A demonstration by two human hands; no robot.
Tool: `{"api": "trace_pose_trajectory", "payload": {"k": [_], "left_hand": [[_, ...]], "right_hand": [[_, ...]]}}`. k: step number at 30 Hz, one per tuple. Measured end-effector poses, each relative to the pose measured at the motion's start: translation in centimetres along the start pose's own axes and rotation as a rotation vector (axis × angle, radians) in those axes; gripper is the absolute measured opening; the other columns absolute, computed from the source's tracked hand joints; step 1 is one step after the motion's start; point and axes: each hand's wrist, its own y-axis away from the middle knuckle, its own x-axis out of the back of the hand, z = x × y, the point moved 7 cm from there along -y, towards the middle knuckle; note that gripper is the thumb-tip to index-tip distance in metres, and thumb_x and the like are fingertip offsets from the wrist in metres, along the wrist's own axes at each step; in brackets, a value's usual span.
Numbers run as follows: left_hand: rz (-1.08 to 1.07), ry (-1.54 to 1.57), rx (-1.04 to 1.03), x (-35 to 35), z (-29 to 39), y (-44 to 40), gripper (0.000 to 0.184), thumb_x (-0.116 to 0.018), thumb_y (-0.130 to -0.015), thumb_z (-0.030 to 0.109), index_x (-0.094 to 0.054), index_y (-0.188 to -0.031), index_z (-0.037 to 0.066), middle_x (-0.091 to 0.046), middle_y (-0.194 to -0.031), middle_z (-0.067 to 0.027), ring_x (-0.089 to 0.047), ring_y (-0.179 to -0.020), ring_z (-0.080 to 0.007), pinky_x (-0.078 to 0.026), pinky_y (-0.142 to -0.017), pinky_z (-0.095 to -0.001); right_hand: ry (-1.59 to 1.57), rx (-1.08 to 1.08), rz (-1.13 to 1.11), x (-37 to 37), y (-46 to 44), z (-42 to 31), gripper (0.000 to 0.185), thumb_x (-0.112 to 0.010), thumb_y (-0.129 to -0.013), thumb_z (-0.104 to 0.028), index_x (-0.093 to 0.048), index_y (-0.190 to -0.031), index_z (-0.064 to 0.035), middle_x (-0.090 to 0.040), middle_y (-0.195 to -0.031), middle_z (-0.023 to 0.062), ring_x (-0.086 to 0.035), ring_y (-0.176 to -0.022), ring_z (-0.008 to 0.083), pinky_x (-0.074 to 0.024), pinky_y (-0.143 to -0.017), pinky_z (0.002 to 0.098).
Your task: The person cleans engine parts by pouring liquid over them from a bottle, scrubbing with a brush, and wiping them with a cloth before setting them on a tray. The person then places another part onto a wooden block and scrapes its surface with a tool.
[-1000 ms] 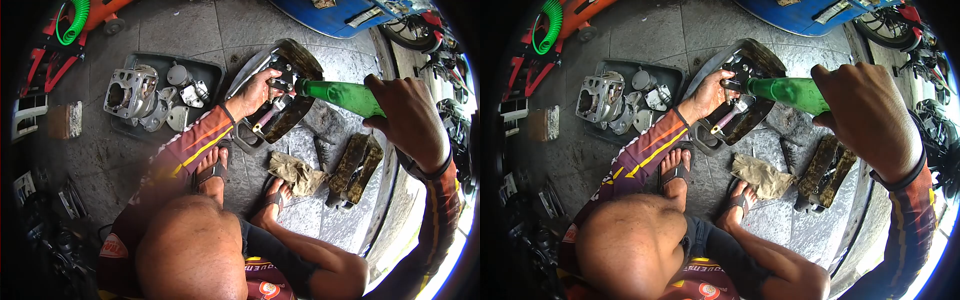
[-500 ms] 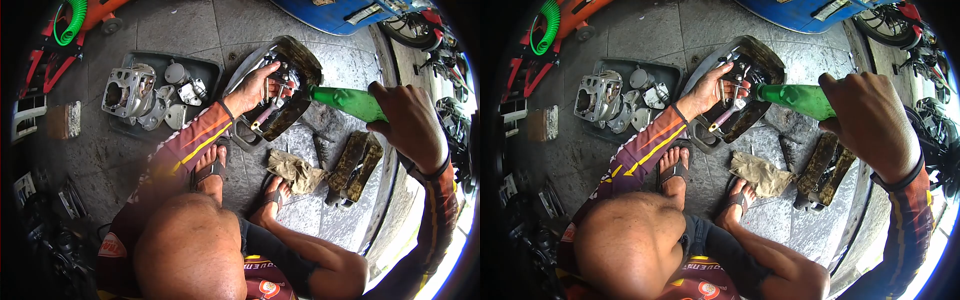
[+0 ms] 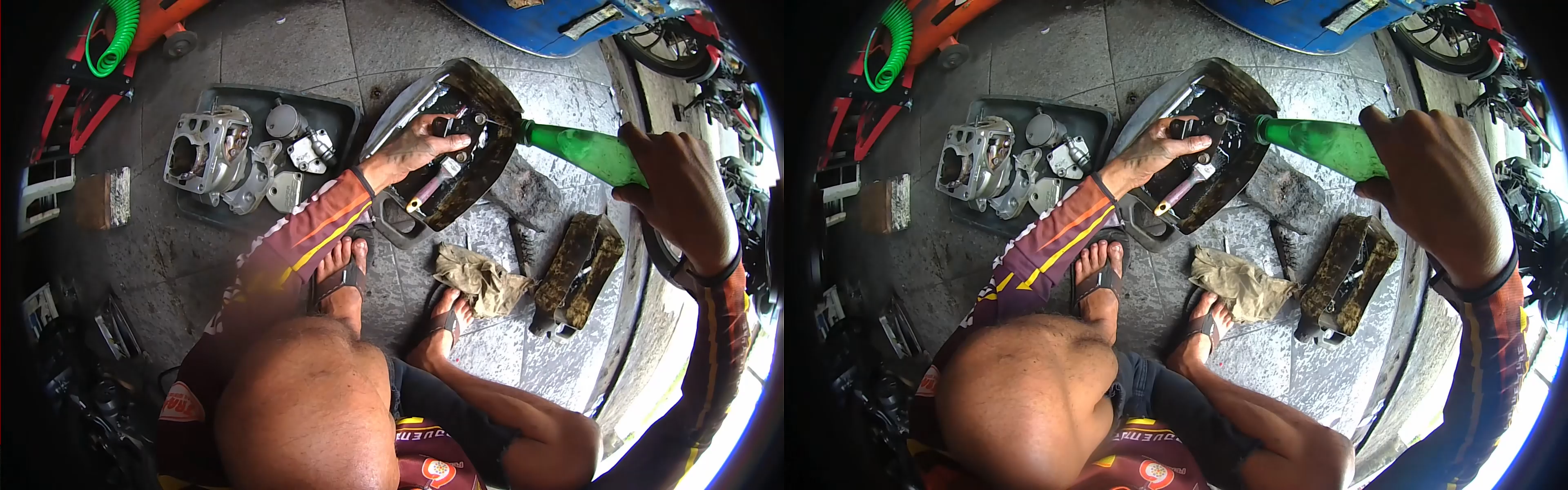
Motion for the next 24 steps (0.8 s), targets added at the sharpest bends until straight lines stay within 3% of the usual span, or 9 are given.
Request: {"api": "trace_pose_trajectory", "payload": {"k": [3,4,7,11,13,15,17,19,24], "left_hand": [[-0.017,-0.052,-0.019,-0.4,0.0,-0.2,0.015,-0.072,-0.089,0.018,-0.065,-0.097,0.006,-0.069,-0.099,-0.0010,-0.063,-0.096,-0.0080,-0.047,-0.088,-0.0236],[-0.048,-0.128,-0.088,-0.4,0.5,-0.5,0.019,-0.073,-0.089,0.019,-0.061,-0.099,0.009,-0.063,-0.085,0.0051,-0.059,-0.084,-0.0046,-0.048,-0.074,-0.0223],[0.004,-0.236,-0.202,-0.1,1.2,-0.6,0.016,-0.073,-0.090,0.019,-0.061,-0.094,0.009,-0.060,-0.082,0.0060,-0.055,-0.081,-0.0035,-0.045,-0.071,-0.0214],[-0.031,-0.137,-0.175,0.3,0.9,-0.8,0.018,-0.068,-0.094,0.024,-0.063,-0.089,0.008,-0.060,-0.087,0.0038,-0.057,-0.088,-0.0057,-0.045,-0.081,-0.0216],[-0.009,-0.122,-0.160,0.9,0.3,-1.3,0.015,-0.067,-0.094,0.024,-0.063,-0.091,0.009,-0.063,-0.090,0.0029,-0.059,-0.094,-0.0069,-0.049,-0.082,-0.0223],[0.064,0.146,-0.049,1.5,-0.5,-1.3,0.015,-0.066,-0.094,0.024,-0.063,-0.094,0.010,-0.063,-0.093,0.0022,-0.063,-0.092,-0.0095,-0.053,-0.082,-0.0226],[0.095,0.171,-0.006,1.9,-0.4,-1.3,0.014,-0.068,-0.092,0.026,-0.063,-0.096,0.014,-0.067,-0.104,0.0022,-0.060,-0.105,-0.0087,-0.050,-0.085,-0.0272],[-0.073,0.298,0.134,0.7,-0.1,-1.1,0.014,-0.064,-0.094,0.026,-0.062,-0.101,0.014,-0.067,-0.109,-0.0015,-0.060,-0.110,-0.0102,-0.051,-0.087,-0.0300],[-0.117,0.335,0.061,0.4,0.7,-1.1,0.023,-0.054,-0.099,0.023,-0.062,-0.116,0.009,-0.068,-0.110,-0.0094,-0.069,-0.100,-0.0217,-0.058,-0.079,-0.0322]], "right_hand": [[-0.004,-0.010,0.043,0.4,0.1,0.4,0.043,-0.085,-0.064,-0.021,-0.065,-0.098,-0.0043,-0.062,-0.075,0.0173,-0.062,-0.076,0.0368,-0.0447,-0.068,0.0462],[-0.028,-0.019,-0.032,0.2,0.0,0.3,0.043,-0.085,-0.064,-0.021,-0.065,-0.098,-0.0041,-0.062,-0.076,0.0172,-0.062,-0.077,0.0371,-0.0446,-0.068,0.0460],[-0.055,-0.032,-0.118,-0.1,0.0,0.1,0.044,-0.085,-0.064,-0.021,-0.064,-0.098,-0.0037,-0.062,-0.076,0.0173,-0.062,-0.076,0.0375,-0.0445,-0.068,0.0459],[-0.054,-0.020,-0.027,0.1,0.2,0.3,0.043,-0.085,-0.063,-0.021,-0.064,-0.096,-0.0031,-0.061,-0.071,0.0172,-0.062,-0.074,0.0373,-0.0446,-0.067,0.0462],[-0.081,-0.020,-0.064,0.3,0.1,0.0,0.043,-0.086,-0.063,-0.021,-0.064,-0.097,-0.0036,-0.061,-0.072,0.0169,-0.062,-0.075,0.0371,-0.0446,-0.067,0.0458],[-0.110,-0.022,-0.105,0.1,0.1,-0.2,0.044,-0.086,-0.063,-0.021,-0.064,-0.097,-0.0042,-0.061,-0.074,0.0166,-0.062,-0.075,0.0369,-0.0446,-0.068,0.0455],[-0.091,-0.004,-0.117,-0.2,0.1,-0.3,0.045,-0.086,-0.063,-0.022,-0.064,-0.098,-0.0058,-0.061,-0.076,0.0160,-0.061,-0.076,0.0366,-0.0446,-0.068,0.0445],[-0.082,-0.025,-0.110,-0.2,0.3,-0.2,0.046,-0.086,-0.063,-0.023,-0.064,-0.101,-0.0065,-0.060,-0.078,0.0156,-0.060,-0.077,0.0359,-0.0444,-0.070,0.0443],[-0.039,-0.040,-0.061,-0.3,0.5,0.6,0.050,-0.085,-0.064,-0.024,-0.064,-0.107,-0.0073,-0.059,-0.080,0.0144,-0.059,-0.080,0.0339,-0.0439,-0.073,0.0443]]}}
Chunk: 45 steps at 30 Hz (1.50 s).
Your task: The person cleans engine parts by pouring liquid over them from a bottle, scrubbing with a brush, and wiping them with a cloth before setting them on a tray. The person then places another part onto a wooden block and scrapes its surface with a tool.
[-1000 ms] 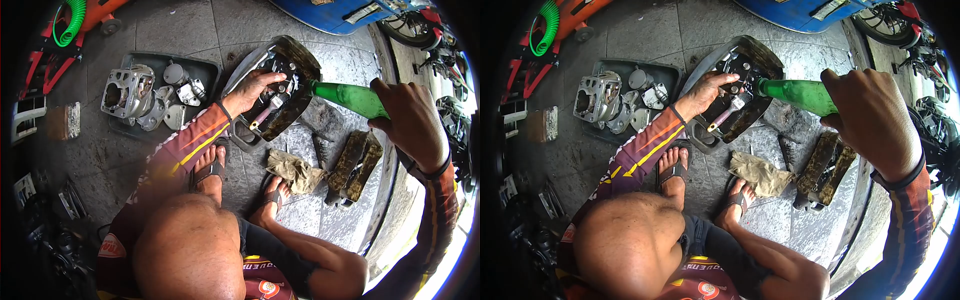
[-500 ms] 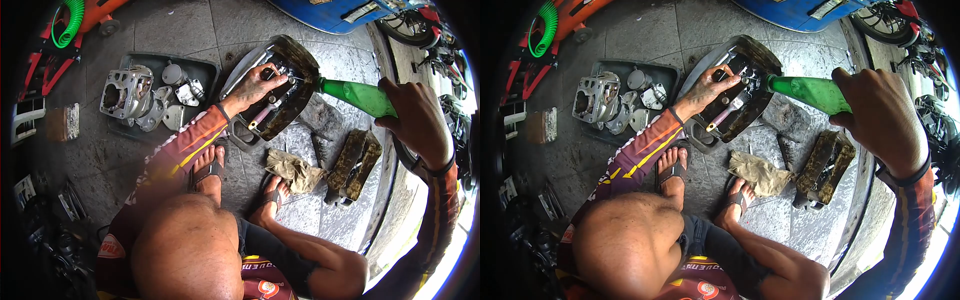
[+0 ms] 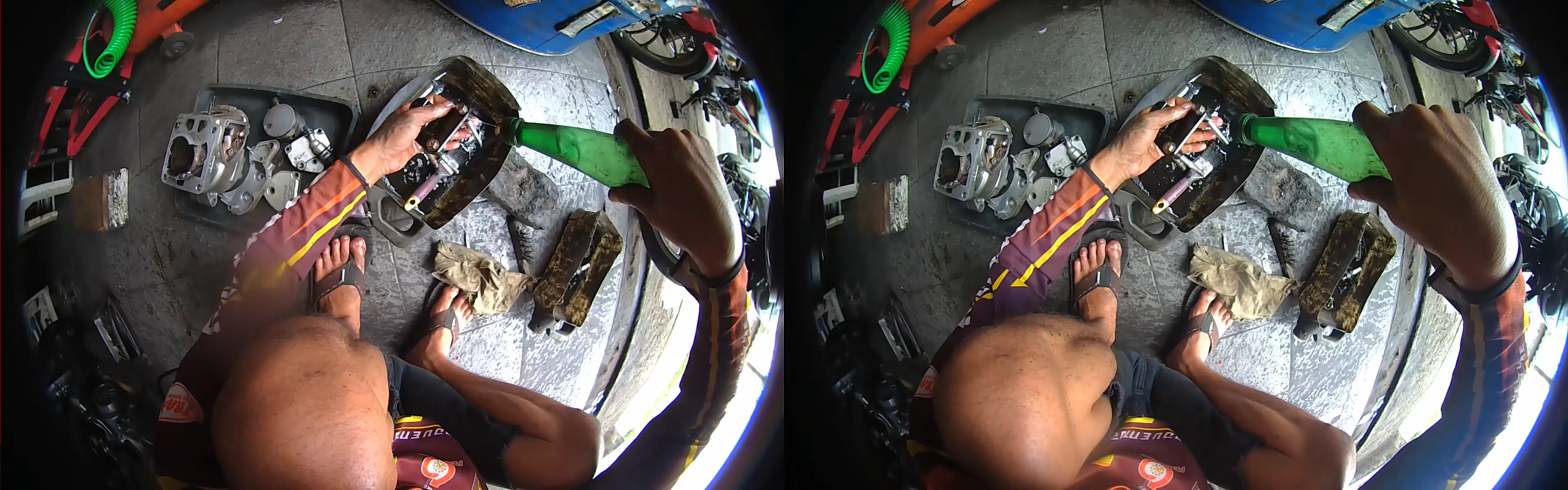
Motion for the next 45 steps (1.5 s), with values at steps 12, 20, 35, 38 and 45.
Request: {"api": "trace_pose_trajectory", "payload": {"k": [12,20,35,38,45], "left_hand": [[-0.031,0.262,0.099,0.9,-0.4,-0.4,0.058,-0.044,-0.100,0.050,-0.055,-0.128,0.000,-0.059,-0.124,-0.0217,-0.057,-0.120,-0.0415,-0.044,-0.101,-0.0608],[0.156,0.328,0.123,0.2,-1.9,0.3,0.038,-0.056,-0.096,0.025,-0.056,-0.128,0.003,-0.063,-0.114,-0.0161,-0.065,-0.102,-0.0259,-0.056,-0.086,-0.0441],[0.311,0.357,-0.062,-0.2,-2.2,0.8,0.031,-0.064,-0.093,0.021,-0.051,-0.120,0.015,-0.059,-0.106,0.0003,-0.061,-0.094,-0.0162,-0.051,-0.083,-0.0370],[0.234,0.362,-0.019,-0.4,-2.1,0.4,0.035,-0.065,-0.092,0.033,-0.053,-0.120,0.015,-0.059,-0.095,-0.0041,-0.060,-0.084,-0.0163,-0.053,-0.073,-0.0377],[0.313,0.370,0.165,1.2,-3.8,-0.4,0.076,-0.048,-0.083,0.078,-0.064,-0.107,0.007,-0.066,-0.105,-0.0214,-0.066,-0.096,-0.0282,-0.054,-0.080,-0.0410]], "right_hand": [[-0.084,0.003,-0.076,-1.3,0.2,-0.5,0.050,-0.085,-0.064,-0.022,-0.062,-0.105,-0.0056,-0.061,-0.081,0.0151,-0.060,-0.082,0.0348,-0.0446,-0.074,0.0460],[-0.172,0.069,-0.110,-0.6,-1.3,-2.6,0.048,-0.086,-0.064,-0.025,-0.061,-0.100,-0.0050,-0.063,-0.068,0.0157,-0.067,-0.070,0.0345,-0.0493,-0.064,0.0456],[-0.105,0.063,-0.111,-1.4,-1.1,-3.7,0.048,-0.085,-0.066,-0.022,-0.059,-0.102,-0.0025,-0.062,-0.073,0.0150,-0.062,-0.075,0.0351,-0.0440,-0.070,0.0450],[-0.108,0.069,-0.098,-1.6,-0.9,-3.4,0.048,-0.085,-0.066,-0.022,-0.059,-0.101,-0.0025,-0.063,-0.073,0.0146,-0.062,-0.074,0.0355,-0.0442,-0.070,0.0449],[-0.119,0.058,-0.112,-1.6,-1.1,-3.5,0.048,-0.084,-0.068,-0.024,-0.060,-0.104,-0.0028,-0.062,-0.073,0.0148,-0.063,-0.073,0.0347,-0.0454,-0.068,0.0438]]}}
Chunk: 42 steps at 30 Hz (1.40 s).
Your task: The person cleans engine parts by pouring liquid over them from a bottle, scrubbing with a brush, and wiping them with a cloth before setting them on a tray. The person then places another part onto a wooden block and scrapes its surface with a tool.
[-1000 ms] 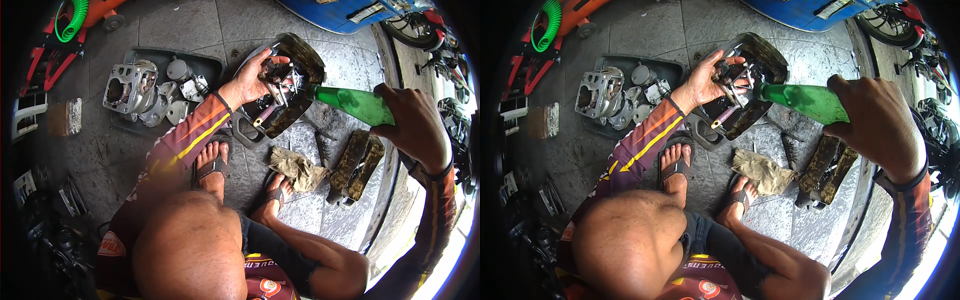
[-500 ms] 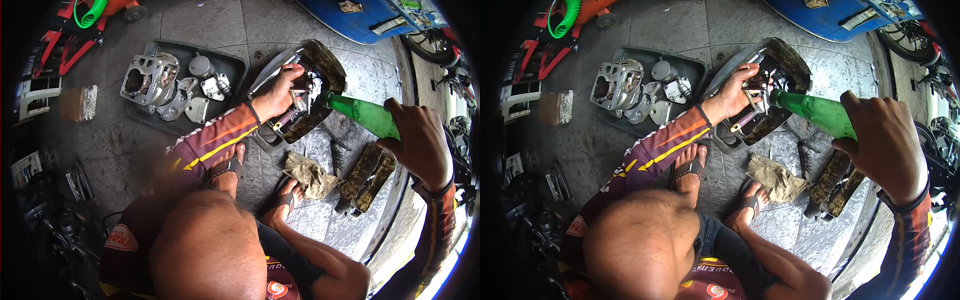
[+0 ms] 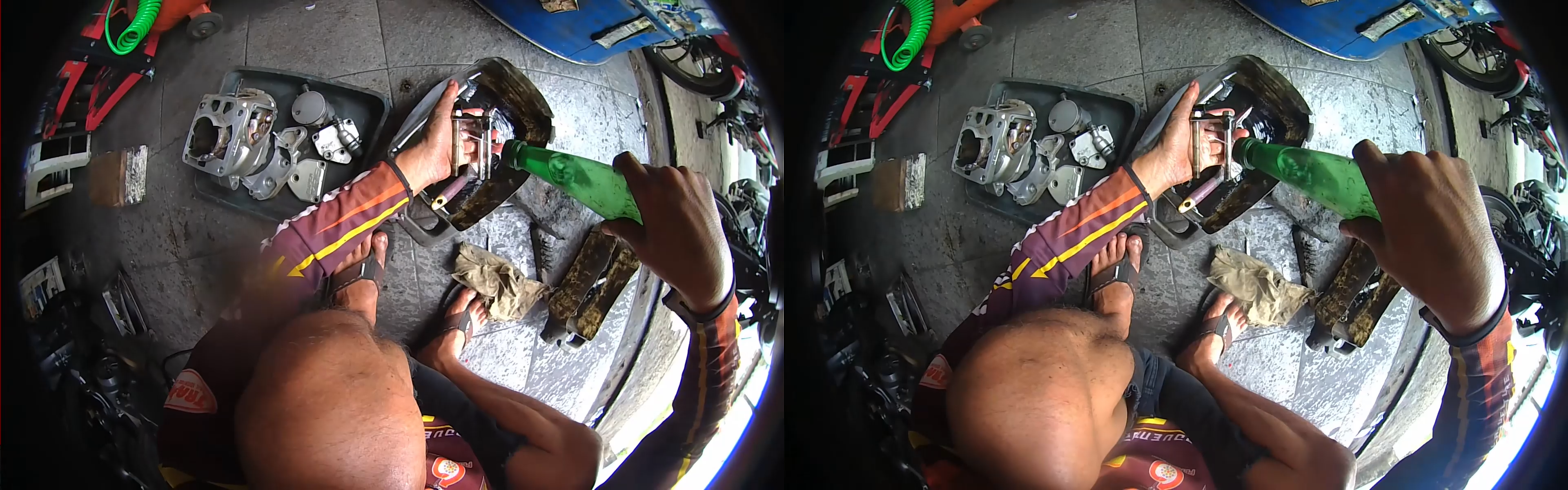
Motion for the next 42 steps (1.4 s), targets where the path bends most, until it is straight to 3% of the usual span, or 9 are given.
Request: {"api": "trace_pose_trajectory", "payload": {"k": [4,8,13,20,22,25,32,37,42], "left_hand": [[0.050,-0.104,-0.011,-0.2,-0.1,0.3,0.088,-0.038,-0.083,0.083,-0.064,-0.108,0.003,-0.067,-0.110,-0.0241,-0.068,-0.096,-0.0276,-0.054,-0.079,-0.0363],[-0.157,-0.118,0.026,-0.8,-0.7,-0.3,0.079,-0.050,-0.085,0.076,-0.064,-0.105,0.000,-0.068,-0.107,-0.0231,-0.068,-0.098,-0.0243,-0.054,-0.078,-0.0304],[-0.147,-0.175,-0.073,-1.2,-0.8,-0.3,0.069,-0.058,-0.086,0.064,-0.058,-0.110,0.000,-0.065,-0.109,-0.0278,-0.064,-0.108,-0.0379,-0.051,-0.100,-0.0447],[-0.226,-0.180,0.104,-1.7,-1.6,1.2,0.086,-0.050,-0.078,0.082,-0.052,-0.111,0.002,-0.064,-0.112,-0.0235,-0.068,-0.099,-0.0384,-0.058,-0.082,-0.0502],[-0.332,-0.134,0.167,-2.3,-2.0,1.6,0.071,-0.057,-0.083,0.072,-0.054,-0.110,0.006,-0.064,-0.111,-0.0204,-0.065,-0.105,-0.0365,-0.056,-0.087,-0.0483],[-0.269,-0.141,0.089,-1.5,-2.1,0.9,0.040,-0.065,-0.093,0.036,-0.062,-0.116,0.003,-0.064,-0.115,-0.0164,-0.062,-0.115,-0.0340,-0.052,-0.096,-0.0447],[-0.315,-0.051,0.162,-1.3,-2.0,1.7,0.052,-0.053,-0.096,0.050,-0.056,-0.128,0.008,-0.060,-0.125,-0.0174,-0.064,-0.107,-0.0349,-0.050,-0.095,-0.0510],[-0.241,-0.171,0.140,-1.2,-1.8,1.8,0.073,-0.049,-0.090,0.068,-0.056,-0.131,0.009,-0.066,-0.109,-0.0212,-0.066,-0.095,-0.0306,-0.053,-0.086,-0.0444],[-0.230,-0.096,0.159,-0.6,-1.6,0.9,0.068,-0.058,-0.087,0.063,-0.061,-0.117,0.003,-0.063,-0.096,-0.0148,-0.064,-0.080,-0.0272,-0.056,-0.074,-0.0413]], "right_hand": [[0.028,-0.001,0.054,0.3,-0.1,-0.2,0.047,-0.084,-0.068,-0.024,-0.061,-0.103,-0.0024,-0.063,-0.072,0.0151,-0.064,-0.072,0.0338,-0.0462,-0.067,0.0436],[0.027,0.043,0.040,0.2,0.1,-0.6,0.047,-0.084,-0.068,-0.023,-0.061,-0.103,-0.0021,-0.063,-0.072,0.0151,-0.064,-0.072,0.0333,-0.0464,-0.066,0.0436],[-0.015,-0.013,-0.121,-1.3,0.6,0.4,0.047,-0.084,-0.067,-0.022,-0.060,-0.102,-0.0019,-0.063,-0.072,0.0146,-0.064,-0.071,0.0339,-0.0459,-0.067,0.0447],[-0.031,-0.069,-0.061,-1.1,1.0,1.9,0.045,-0.083,-0.068,-0.022,-0.057,-0.100,-0.0031,-0.063,-0.072,0.0148,-0.063,-0.072,0.0354,-0.0454,-0.067,0.0453],[-0.015,-0.052,-0.037,-0.7,1.1,1.0,0.045,-0.083,-0.069,-0.023,-0.057,-0.100,-0.0030,-0.063,-0.072,0.0151,-0.063,-0.072,0.0355,-0.0455,-0.067,0.0452],[0.013,-0.018,-0.075,-1.0,1.6,0.3,0.045,-0.083,-0.068,-0.022,-0.058,-0.100,-0.0024,-0.062,-0.070,0.0158,-0.064,-0.071,0.0363,-0.0460,-0.066,0.0454],[-0.011,-0.076,-0.042,-1.3,1.8,1.4,0.044,-0.083,-0.069,-0.023,-0.058,-0.099,-0.0026,-0.062,-0.069,0.0161,-0.065,-0.070,0.0367,-0.0472,-0.064,0.0448],[-0.041,-0.043,-0.093,-2.3,1.9,0.8,0.043,-0.083,-0.070,-0.023,-0.059,-0.100,-0.0034,-0.063,-0.069,0.0150,-0.066,-0.069,0.0351,-0.0484,-0.063,0.0442],[-0.004,-0.039,0.069,-1.3,2.0,1.7,0.043,-0.083,-0.071,-0.025,-0.060,-0.100,-0.0029,-0.064,-0.068,0.0136,-0.067,-0.068,0.0339,-0.0493,-0.062,0.0424]]}}
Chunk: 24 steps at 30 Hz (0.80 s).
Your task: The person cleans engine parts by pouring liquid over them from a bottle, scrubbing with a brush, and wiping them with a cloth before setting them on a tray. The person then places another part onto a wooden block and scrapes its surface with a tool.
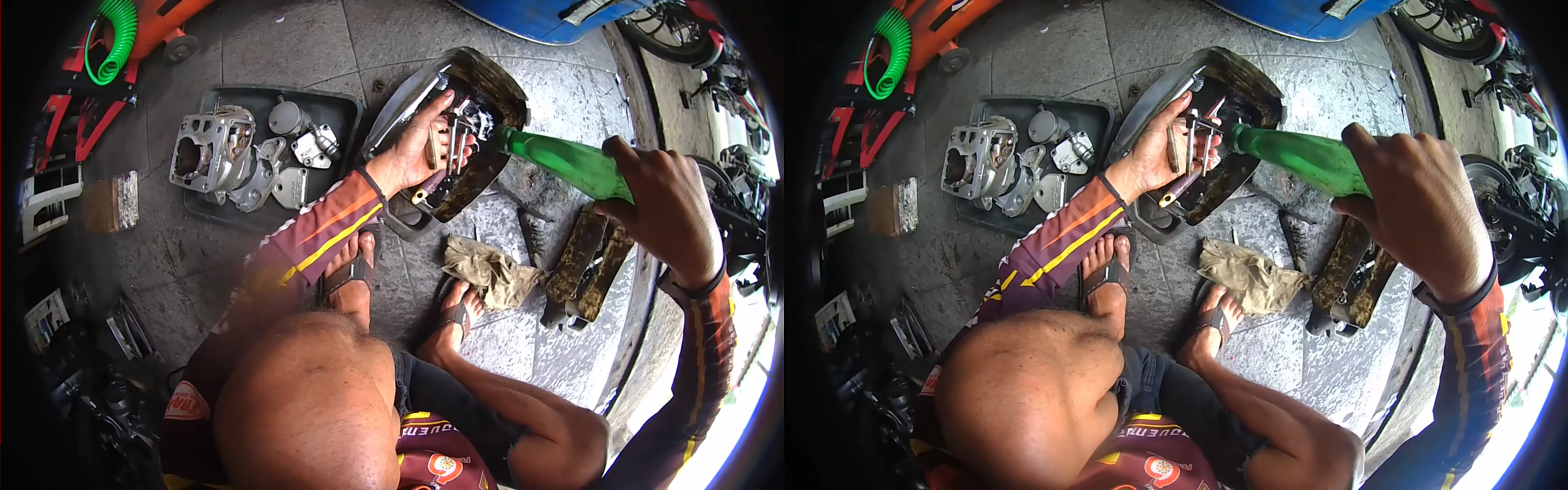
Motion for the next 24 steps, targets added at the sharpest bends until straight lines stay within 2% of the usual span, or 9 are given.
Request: {"api": "trace_pose_trajectory", "payload": {"k": [5,10,13,16,17,19,21,22,24], "left_hand": [[0.122,-0.048,-0.086,0.6,-0.3,0.4,0.059,-0.070,-0.083,0.055,-0.058,-0.121,0.010,-0.062,-0.099,-0.0137,-0.065,-0.079,-0.0259,-0.057,-0.071,-0.0392],[0.097,-0.121,-0.157,-0.3,0.3,0.4,0.047,-0.070,-0.088,0.045,-0.057,-0.120,0.013,-0.062,-0.098,-0.0105,-0.065,-0.083,-0.0212,-0.057,-0.072,-0.0358],[-0.082,-0.065,-0.173,-1.1,0.7,0.4,0.042,-0.071,-0.089,0.037,-0.057,-0.118,0.010,-0.062,-0.096,-0.0059,-0.065,-0.083,-0.0187,-0.057,-0.079,-0.0342],[-0.141,-0.060,-0.157,-2.5,1.5,1.2,0.059,-0.054,-0.095,0.051,-0.053,-0.132,0.006,-0.061,-0.122,-0.0193,-0.064,-0.106,-0.0267,-0.053,-0.092,-0.0407],[-0.135,-0.218,-0.199,-2.4,2.1,1.3,0.066,-0.045,-0.097,0.057,-0.049,-0.138,0.005,-0.054,-0.134,-0.0244,-0.059,-0.118,-0.0307,-0.050,-0.098,-0.0441],[-0.116,-0.340,-0.218,-2.2,2.8,1.4,0.060,-0.043,-0.100,0.051,-0.050,-0.137,0.004,-0.056,-0.132,-0.0228,-0.059,-0.119,-0.0294,-0.048,-0.100,-0.0408],[-0.088,-0.482,-0.285,-2.6,3.6,2.0,0.053,-0.045,-0.102,0.043,-0.051,-0.135,0.001,-0.060,-0.128,-0.0185,-0.060,-0.119,-0.0261,-0.048,-0.099,-0.0337],[0.013,-0.593,-0.316,-2.0,4.2,2.2,0.050,-0.048,-0.102,0.039,-0.053,-0.133,0.001,-0.064,-0.123,-0.0150,-0.063,-0.113,-0.0200,-0.050,-0.091,-0.0263],[0.038,-0.703,-0.249,-2.0,4.6,2.6,0.047,-0.048,-0.102,0.038,-0.056,-0.131,0.002,-0.067,-0.119,-0.0121,-0.065,-0.106,-0.0130,-0.052,-0.082,-0.0215]], "right_hand": [[-0.076,0.018,-0.187,-1.0,0.2,-1.1,0.050,-0.084,-0.067,-0.022,-0.056,-0.106,-0.0047,-0.064,-0.074,0.0177,-0.064,-0.072,0.0379,-0.0459,-0.063,0.0472],[-0.019,-0.027,-0.109,-0.5,-0.1,0.0,0.046,-0.084,-0.070,-0.022,-0.059,-0.104,-0.0020,-0.066,-0.075,0.0163,-0.068,-0.074,0.0342,-0.0513,-0.067,0.0428],[-0.077,-0.076,-0.077,-1.2,0.6,0.9,0.052,-0.083,-0.071,-0.022,-0.055,-0.110,-0.0024,-0.067,-0.083,0.0176,-0.067,-0.077,0.0362,-0.0513,-0.068,0.0441],[-0.279,-0.103,-0.042,-4.2,2.3,2.1,0.056,-0.081,-0.072,-0.021,-0.051,-0.116,-0.0033,-0.065,-0.099,0.0192,-0.066,-0.086,0.0392,-0.0518,-0.073,0.0451],[-0.368,-0.112,-0.028,-5.5,3.0,2.4,0.056,-0.081,-0.071,-0.019,-0.051,-0.116,-0.0036,-0.064,-0.099,0.0187,-0.065,-0.088,0.0394,-0.0516,-0.076,0.0452],[-0.532,-0.116,0.096,-7.9,4.7,2.6,0.054,-0.080,-0.068,-0.016,-0.052,-0.113,-0.0041,-0.063,-0.098,0.0171,-0.062,-0.094,0.0402,-0.0502,-0.082,0.0458],[-0.658,-0.205,0.185,-10.5,6.7,2.7,0.060,-0.081,-0.068,-0.018,-0.052,-0.119,-0.0018,-0.063,-0.105,0.0192,-0.061,-0.100,0.0400,-0.0495,-0.087,0.0443],[-0.720,-0.270,0.236,-11.7,7.7,2.8,0.063,-0.081,-0.068,-0.018,-0.052,-0.121,-0.0009,-0.063,-0.107,0.0202,-0.062,-0.102,0.0400,-0.0493,-0.089,0.0435],[-0.900,-0.425,0.313,-14.5,9.5,3.3,0.069,-0.083,-0.068,-0.019,-0.051,-0.126,0.0004,-0.062,-0.115,0.0208,-0.062,-0.109,0.0355,-0.0486,-0.093,0.0402]]}}
